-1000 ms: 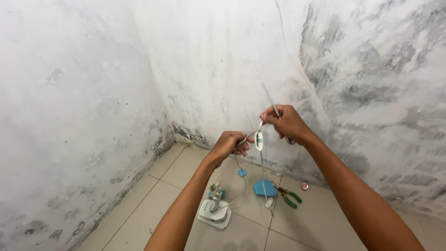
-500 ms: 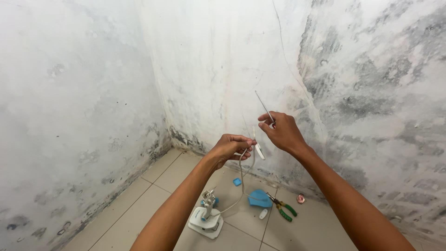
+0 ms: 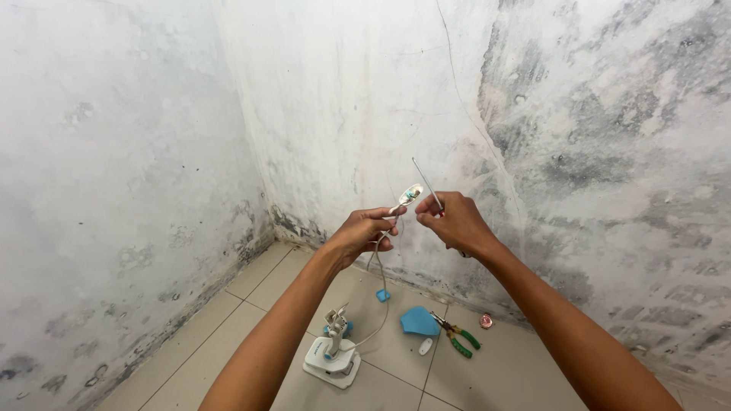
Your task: The person sits on a tiled floor and services a small white electric appliance, using a screwdriver to unscrew and open its housing and manipulate the internal wiring and components. They handle the detached parts and continue working on the opened unit with the screwdriver throughout the clip.
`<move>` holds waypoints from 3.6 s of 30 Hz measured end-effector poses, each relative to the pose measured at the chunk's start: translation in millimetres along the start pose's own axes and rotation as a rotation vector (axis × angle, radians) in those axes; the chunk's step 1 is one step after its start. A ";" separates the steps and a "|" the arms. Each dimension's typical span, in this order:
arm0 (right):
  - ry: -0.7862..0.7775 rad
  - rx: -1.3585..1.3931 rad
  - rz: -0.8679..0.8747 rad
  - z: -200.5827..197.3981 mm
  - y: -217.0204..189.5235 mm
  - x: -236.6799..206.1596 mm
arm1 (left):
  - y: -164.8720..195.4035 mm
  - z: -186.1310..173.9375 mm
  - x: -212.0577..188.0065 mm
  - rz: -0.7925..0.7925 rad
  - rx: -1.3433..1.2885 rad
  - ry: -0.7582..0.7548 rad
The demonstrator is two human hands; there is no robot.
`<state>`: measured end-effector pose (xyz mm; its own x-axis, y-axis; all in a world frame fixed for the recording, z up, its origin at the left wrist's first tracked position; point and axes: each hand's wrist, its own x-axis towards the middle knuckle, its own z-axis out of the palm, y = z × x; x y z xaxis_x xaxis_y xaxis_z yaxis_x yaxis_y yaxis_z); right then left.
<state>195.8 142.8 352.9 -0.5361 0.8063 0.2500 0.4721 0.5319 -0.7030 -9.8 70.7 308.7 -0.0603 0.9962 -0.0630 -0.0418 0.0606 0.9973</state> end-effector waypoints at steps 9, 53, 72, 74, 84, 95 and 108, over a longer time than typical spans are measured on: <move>0.059 0.042 -0.014 -5.7 -11.3 -2.5 | 9.7 -1.5 -7.5 0.047 -0.001 0.029; 0.089 -0.381 -0.570 -6.4 -22.9 -25.6 | 15.7 18.2 -12.9 0.072 0.119 -0.052; 0.062 -0.251 -0.481 -5.4 -16.0 -19.1 | 18.1 13.1 -15.2 0.121 0.145 0.054; 0.075 -0.254 -0.534 -4.9 -16.5 -19.5 | 16.9 14.7 -14.9 0.147 0.181 0.087; 0.079 -0.163 -0.429 4.4 -11.5 -18.9 | 1.2 16.8 -4.3 0.122 0.085 0.138; 0.129 -0.093 -0.285 10.7 -7.6 -15.7 | -10.8 34.5 -1.5 0.063 -0.116 0.236; 0.073 -0.135 -0.153 16.8 -10.2 -20.6 | -22.8 45.2 -4.6 0.179 -0.027 0.360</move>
<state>190.3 116.3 343.8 -0.5589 0.7276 0.3977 0.4814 0.6752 -0.5589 36.5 67.5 288.0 -0.4145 0.9048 0.0975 -0.0248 -0.1183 0.9927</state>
